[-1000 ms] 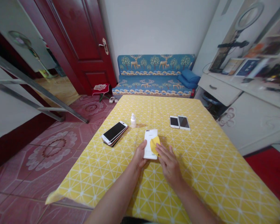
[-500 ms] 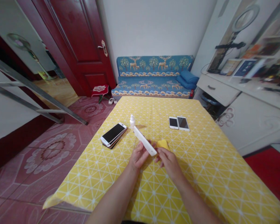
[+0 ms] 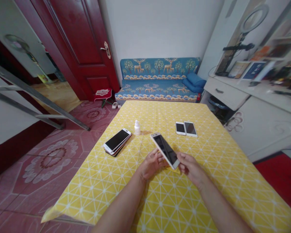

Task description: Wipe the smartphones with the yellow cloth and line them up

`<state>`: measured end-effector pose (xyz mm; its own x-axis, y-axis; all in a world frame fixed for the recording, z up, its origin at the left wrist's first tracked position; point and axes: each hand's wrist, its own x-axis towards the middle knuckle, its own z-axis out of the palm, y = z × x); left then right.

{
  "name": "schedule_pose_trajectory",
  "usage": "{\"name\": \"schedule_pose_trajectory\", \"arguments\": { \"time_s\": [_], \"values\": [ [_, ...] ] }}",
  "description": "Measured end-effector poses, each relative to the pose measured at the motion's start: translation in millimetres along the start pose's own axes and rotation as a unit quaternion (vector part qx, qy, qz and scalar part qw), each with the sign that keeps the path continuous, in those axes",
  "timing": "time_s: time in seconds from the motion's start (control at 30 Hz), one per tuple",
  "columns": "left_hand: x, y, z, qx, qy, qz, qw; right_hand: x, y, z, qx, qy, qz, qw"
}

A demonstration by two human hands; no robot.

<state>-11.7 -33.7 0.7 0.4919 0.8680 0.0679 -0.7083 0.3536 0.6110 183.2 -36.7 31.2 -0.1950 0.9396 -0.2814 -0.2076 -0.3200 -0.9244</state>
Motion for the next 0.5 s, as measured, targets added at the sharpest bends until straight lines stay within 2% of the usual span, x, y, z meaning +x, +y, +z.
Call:
{"name": "schedule_pose_trajectory", "arguments": {
  "time_s": [0.03,0.07,0.1,0.23,0.37,0.5],
  "values": [
    [0.6,0.1,-0.4,0.002,0.000,0.000,1.000,9.9,-6.4,-14.5,-0.026,0.065,-0.037,0.997],
    [1.2,0.2,-1.0,0.002,-0.001,-0.001,1.000,21.2,-13.7,-30.4,-0.055,0.163,-0.075,0.982],
    [1.7,0.1,-1.5,0.003,-0.001,-0.001,1.000,33.1,-21.4,-47.1,-0.080,0.267,-0.107,0.954],
    [3.8,-0.6,-1.9,0.009,0.000,-0.008,1.000,77.4,-48.7,-110.8,-0.108,0.418,-0.124,0.893],
    [5.7,-1.1,-0.9,0.013,0.007,-0.012,1.000,103.1,-56.3,-154.1,-0.172,0.505,-0.084,0.842],
    [6.7,-2.1,-1.5,0.013,0.018,-0.011,1.000,118.8,-51.4,-174.1,-0.247,0.516,-0.038,0.819]
  ]
}}
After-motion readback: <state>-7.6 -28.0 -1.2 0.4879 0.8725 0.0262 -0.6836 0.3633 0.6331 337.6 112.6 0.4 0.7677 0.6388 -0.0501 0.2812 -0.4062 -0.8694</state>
